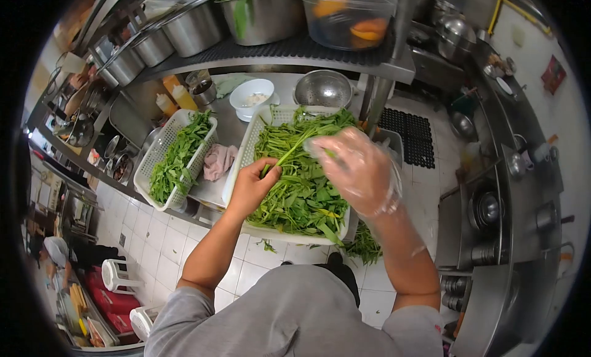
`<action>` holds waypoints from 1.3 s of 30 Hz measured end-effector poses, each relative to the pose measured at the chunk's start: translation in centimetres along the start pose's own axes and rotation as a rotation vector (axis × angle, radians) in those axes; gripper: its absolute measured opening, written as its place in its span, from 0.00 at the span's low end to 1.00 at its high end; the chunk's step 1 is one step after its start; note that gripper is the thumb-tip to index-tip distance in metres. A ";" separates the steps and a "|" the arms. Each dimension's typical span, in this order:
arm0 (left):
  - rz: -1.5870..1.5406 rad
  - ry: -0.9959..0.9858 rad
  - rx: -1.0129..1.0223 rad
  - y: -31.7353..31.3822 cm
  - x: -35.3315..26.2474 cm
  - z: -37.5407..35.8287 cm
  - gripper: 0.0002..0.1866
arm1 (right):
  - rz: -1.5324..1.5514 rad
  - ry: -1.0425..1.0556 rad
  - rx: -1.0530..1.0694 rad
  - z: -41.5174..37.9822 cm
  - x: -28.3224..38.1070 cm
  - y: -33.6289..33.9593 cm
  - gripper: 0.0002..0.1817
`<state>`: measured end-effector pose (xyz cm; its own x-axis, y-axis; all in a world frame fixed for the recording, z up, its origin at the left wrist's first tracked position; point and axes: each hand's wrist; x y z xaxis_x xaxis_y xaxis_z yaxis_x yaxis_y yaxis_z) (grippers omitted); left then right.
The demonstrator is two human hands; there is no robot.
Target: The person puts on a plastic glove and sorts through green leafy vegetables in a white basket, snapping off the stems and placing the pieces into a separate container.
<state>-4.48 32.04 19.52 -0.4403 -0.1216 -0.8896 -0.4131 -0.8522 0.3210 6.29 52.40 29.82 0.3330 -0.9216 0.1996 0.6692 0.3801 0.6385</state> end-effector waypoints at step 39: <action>0.205 -0.514 0.128 -11.2 -4.8 0.5 0.09 | 0.713 -0.917 -0.094 -9.9 -14.2 -0.8 0.11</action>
<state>1.86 42.37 20.37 -0.8397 0.0125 -0.5430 -0.3576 -0.7652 0.5354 7.57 65.93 19.12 0.0740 -0.1932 0.9784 0.5831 0.8043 0.1147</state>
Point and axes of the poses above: each hand's wrist, its own z-axis towards the middle knuckle, its own y-axis out of the back of the hand, x = y × z, and after that the axes turned 9 degrees about -y, right-handed
